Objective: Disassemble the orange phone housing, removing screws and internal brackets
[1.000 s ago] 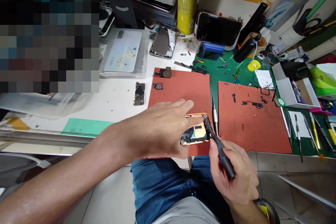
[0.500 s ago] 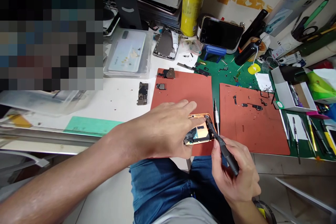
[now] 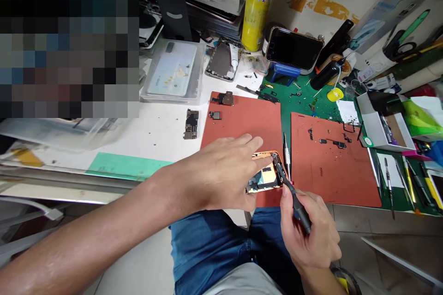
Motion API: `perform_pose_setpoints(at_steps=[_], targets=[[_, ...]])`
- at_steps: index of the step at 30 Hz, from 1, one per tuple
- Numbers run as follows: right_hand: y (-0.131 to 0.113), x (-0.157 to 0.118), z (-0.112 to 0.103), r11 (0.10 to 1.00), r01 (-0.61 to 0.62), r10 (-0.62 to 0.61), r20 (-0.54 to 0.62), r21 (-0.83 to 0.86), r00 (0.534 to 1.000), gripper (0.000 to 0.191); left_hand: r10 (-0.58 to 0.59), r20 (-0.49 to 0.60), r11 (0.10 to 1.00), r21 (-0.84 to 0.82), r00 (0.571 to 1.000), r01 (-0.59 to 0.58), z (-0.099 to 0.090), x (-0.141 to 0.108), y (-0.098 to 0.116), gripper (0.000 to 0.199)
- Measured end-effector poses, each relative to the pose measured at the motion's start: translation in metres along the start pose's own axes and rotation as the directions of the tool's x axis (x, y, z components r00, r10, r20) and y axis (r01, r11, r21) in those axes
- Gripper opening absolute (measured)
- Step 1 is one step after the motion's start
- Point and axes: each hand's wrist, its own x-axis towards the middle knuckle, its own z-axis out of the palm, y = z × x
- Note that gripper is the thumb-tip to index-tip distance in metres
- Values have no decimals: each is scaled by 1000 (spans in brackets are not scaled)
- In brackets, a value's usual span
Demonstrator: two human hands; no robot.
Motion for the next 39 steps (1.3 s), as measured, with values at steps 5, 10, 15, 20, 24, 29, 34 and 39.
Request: perform_pose_setpoints(at_steps=[5, 10, 15, 20, 24, 29, 34, 39], targets=[[-1, -8, 3, 999, -49, 49, -47, -11, 998, 46, -5, 14, 1000, 2, 1000, 5, -1, 0, 1, 53], [-5, -7, 6, 995, -87, 90, -60, 40, 994, 47, -38, 39, 999, -4, 999, 38, -2, 1, 2, 57], [-8, -4, 4, 993, -83, 86, -24, 83, 996, 46, -52, 48, 998, -28, 997, 54, -2, 1, 3, 54], [-8, -3, 3, 992, -83, 84, 1, 100, 996, 48, -45, 44, 999, -28, 998, 46, -2, 1, 1, 52], [-7, -6, 5, 988, -118, 121, -33, 98, 992, 45, -33, 34, 999, -19, 999, 33, -1, 1, 1, 51], [-6, -9, 5, 990, -107, 110, -27, 87, 994, 43, -23, 6, 999, -25, 1000, 23, 1, 1, 0, 50], [-5, -9, 6, 996, -79, 80, -35, 38, 996, 34, -12, -15, 999, -30, 1000, 11, 3, 1, -1, 49], [-8, -7, 7, 999, -50, 50, -29, 19, 998, 33, -13, -23, 998, -54, 1000, 11, 3, 0, -1, 52]])
